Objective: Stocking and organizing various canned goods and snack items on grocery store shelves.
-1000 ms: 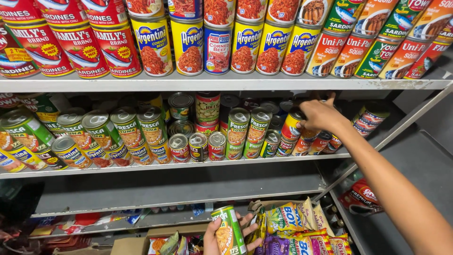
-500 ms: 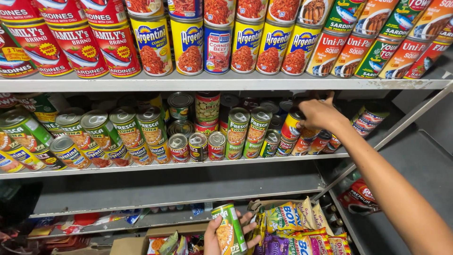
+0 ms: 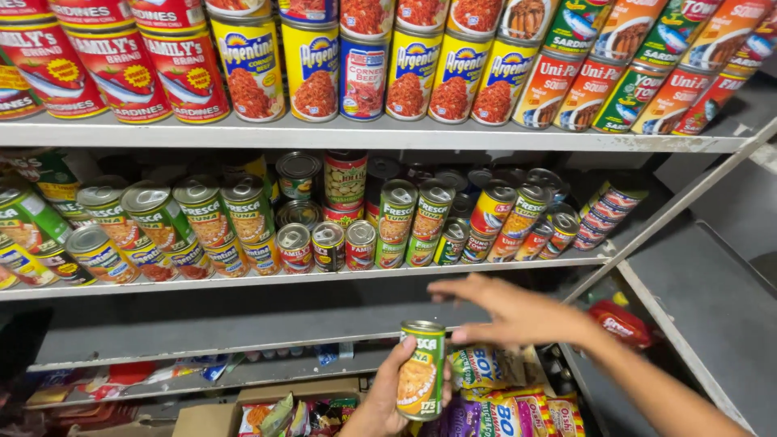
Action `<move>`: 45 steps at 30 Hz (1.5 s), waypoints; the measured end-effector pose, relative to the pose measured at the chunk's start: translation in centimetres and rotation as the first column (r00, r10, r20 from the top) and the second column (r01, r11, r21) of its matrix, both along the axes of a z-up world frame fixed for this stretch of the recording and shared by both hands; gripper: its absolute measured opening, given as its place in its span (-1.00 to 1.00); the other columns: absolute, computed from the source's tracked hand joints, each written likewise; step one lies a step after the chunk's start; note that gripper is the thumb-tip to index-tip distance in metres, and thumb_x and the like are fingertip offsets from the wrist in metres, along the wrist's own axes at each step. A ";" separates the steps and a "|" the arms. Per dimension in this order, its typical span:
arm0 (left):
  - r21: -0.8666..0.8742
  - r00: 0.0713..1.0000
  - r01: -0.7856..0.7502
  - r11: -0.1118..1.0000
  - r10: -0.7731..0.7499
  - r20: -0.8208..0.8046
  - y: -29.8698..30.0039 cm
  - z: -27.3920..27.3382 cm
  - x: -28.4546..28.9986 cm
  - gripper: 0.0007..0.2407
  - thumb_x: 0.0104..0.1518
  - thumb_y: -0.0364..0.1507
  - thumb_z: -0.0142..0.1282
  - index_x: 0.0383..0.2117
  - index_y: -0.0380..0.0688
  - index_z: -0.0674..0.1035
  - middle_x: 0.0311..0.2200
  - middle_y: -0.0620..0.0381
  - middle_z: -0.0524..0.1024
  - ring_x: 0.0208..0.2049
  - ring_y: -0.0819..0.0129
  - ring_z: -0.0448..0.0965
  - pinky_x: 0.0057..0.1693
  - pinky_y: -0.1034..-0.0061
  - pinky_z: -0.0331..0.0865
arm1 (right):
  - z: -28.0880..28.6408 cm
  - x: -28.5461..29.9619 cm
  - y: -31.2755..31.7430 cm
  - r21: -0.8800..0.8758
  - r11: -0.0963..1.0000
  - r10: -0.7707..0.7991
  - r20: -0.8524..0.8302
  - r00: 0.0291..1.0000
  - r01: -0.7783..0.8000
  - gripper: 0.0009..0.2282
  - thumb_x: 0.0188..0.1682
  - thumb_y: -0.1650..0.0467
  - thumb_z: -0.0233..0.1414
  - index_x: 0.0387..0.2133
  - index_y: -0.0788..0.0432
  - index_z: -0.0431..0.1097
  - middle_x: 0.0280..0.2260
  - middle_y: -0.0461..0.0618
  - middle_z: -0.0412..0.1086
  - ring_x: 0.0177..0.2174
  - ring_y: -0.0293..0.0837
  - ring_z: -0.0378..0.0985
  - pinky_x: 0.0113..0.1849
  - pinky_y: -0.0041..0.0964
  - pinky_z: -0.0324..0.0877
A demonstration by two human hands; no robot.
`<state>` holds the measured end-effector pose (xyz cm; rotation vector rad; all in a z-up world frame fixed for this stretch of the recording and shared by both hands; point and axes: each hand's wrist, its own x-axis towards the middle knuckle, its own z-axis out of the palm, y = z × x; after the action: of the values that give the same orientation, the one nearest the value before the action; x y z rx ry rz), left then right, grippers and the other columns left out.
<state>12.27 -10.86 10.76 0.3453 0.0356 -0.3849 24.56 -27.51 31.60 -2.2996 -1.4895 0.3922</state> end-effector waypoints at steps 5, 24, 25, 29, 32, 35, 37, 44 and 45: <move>0.182 0.993 0.093 0.979 -0.106 0.061 -2.1 1.3 2.7 -0.41 0.26 0.11 -0.21 -0.01 -0.23 0.52 -0.37 -0.03 0.61 -0.47 0.16 0.65 -0.30 0.35 0.57 | -3.4 -1.2 -2.8 0.051 0.999 0.016 -0.222 0.975 -0.004 -0.35 -0.07 0.22 0.21 0.27 0.19 0.17 0.08 0.15 0.38 0.09 0.01 0.41 0.09 -0.11 0.29; 0.831 0.858 -0.512 0.220 0.069 0.510 -12.4 5.8 12.5 -0.50 0.29 -0.10 -0.12 0.25 -0.14 0.27 -0.13 -0.13 0.54 -0.11 0.13 0.57 0.08 0.32 0.40 | -6.7 10.1 -16.6 0.540 0.565 -0.375 -0.506 0.776 0.625 -0.51 -0.24 0.56 0.29 0.02 0.32 0.39 -0.13 0.02 0.53 -0.14 -0.23 0.56 -0.08 -0.30 0.50; 0.827 0.849 -0.526 0.196 0.064 0.525 -12.3 4.9 13.0 -0.54 0.28 -0.14 -0.03 0.18 -0.17 0.36 -0.12 -0.09 0.53 -0.14 0.16 0.57 0.03 0.34 0.43 | -6.4 12.0 -17.0 0.596 0.522 -0.409 -0.451 0.793 0.609 -0.50 -0.23 0.56 0.28 0.05 0.30 0.36 -0.12 0.00 0.51 -0.13 -0.23 0.55 -0.06 -0.30 0.49; 0.847 0.859 -0.508 0.154 0.029 0.511 -12.4 1.9 13.1 -0.57 0.22 -0.17 0.04 0.11 -0.20 0.43 -0.10 -0.07 0.50 -0.16 0.17 0.56 -0.02 0.35 0.45 | -6.8 18.2 -17.4 0.663 0.530 -0.360 -0.388 0.848 0.529 -0.54 -0.19 0.58 0.27 0.03 0.33 0.36 -0.10 0.01 0.48 -0.09 -0.23 0.52 -0.01 -0.30 0.47; 0.851 0.853 -0.514 0.102 -0.036 0.520 -12.3 0.1 13.3 -0.59 0.23 -0.17 0.07 0.04 -0.23 0.48 -0.12 -0.10 0.51 -0.15 0.20 0.57 -0.04 0.37 0.47 | -6.5 20.7 -16.4 0.682 0.528 -0.347 -0.371 0.862 0.506 -0.52 -0.19 0.58 0.27 0.04 0.33 0.32 -0.07 0.00 0.46 -0.05 -0.24 0.52 0.01 -0.31 0.47; 0.877 0.879 -0.470 0.099 -0.045 0.475 -11.7 -0.8 13.0 -0.61 0.20 -0.19 0.10 0.02 -0.21 0.49 -0.11 -0.07 0.47 -0.21 0.19 0.58 -0.05 0.38 0.48 | -7.2 22.3 -15.8 0.674 0.530 -0.324 -0.400 0.857 0.515 -0.52 -0.19 0.57 0.26 0.03 0.34 0.29 -0.06 0.02 0.47 -0.05 -0.23 0.53 0.01 -0.31 0.48; 0.884 0.884 -0.456 0.106 -0.060 0.463 -11.2 -1.2 12.7 -0.64 0.21 -0.21 0.11 -0.02 -0.23 0.51 -0.17 -0.05 0.46 -0.21 0.20 0.56 -0.05 0.39 0.48 | -7.6 23.0 -15.7 0.666 0.537 -0.332 -0.397 0.856 0.517 -0.54 -0.18 0.57 0.27 0.00 0.37 0.29 -0.08 0.06 0.47 -0.08 -0.22 0.54 -0.02 -0.31 0.50; 0.919 0.917 -0.389 0.072 -0.064 0.393 -11.0 -1.6 12.1 -0.65 0.19 -0.23 0.11 -0.03 -0.21 0.51 -0.19 -0.03 0.49 -0.26 0.21 0.54 -0.06 0.39 0.45 | -6.9 22.7 -14.4 0.609 0.546 -0.387 -0.426 0.818 0.576 -0.56 -0.17 0.56 0.28 -0.01 0.38 0.33 -0.15 0.07 0.51 -0.15 -0.21 0.58 -0.12 -0.32 0.54; 0.923 0.922 -0.374 0.088 -0.068 0.380 -11.0 -1.6 12.0 -0.65 0.19 -0.23 0.11 -0.03 -0.22 0.51 -0.17 -0.02 0.48 -0.24 0.23 0.55 -0.05 0.39 0.46 | -7.0 22.9 -14.3 0.629 0.547 -0.364 -0.416 0.833 0.553 -0.55 -0.17 0.56 0.27 0.02 0.38 0.33 -0.14 0.06 0.51 -0.14 -0.22 0.58 -0.11 -0.32 0.54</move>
<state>24.27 -21.81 9.13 1.8448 -0.0053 0.0145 47.46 -41.83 24.60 -1.7734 -0.6507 -0.0938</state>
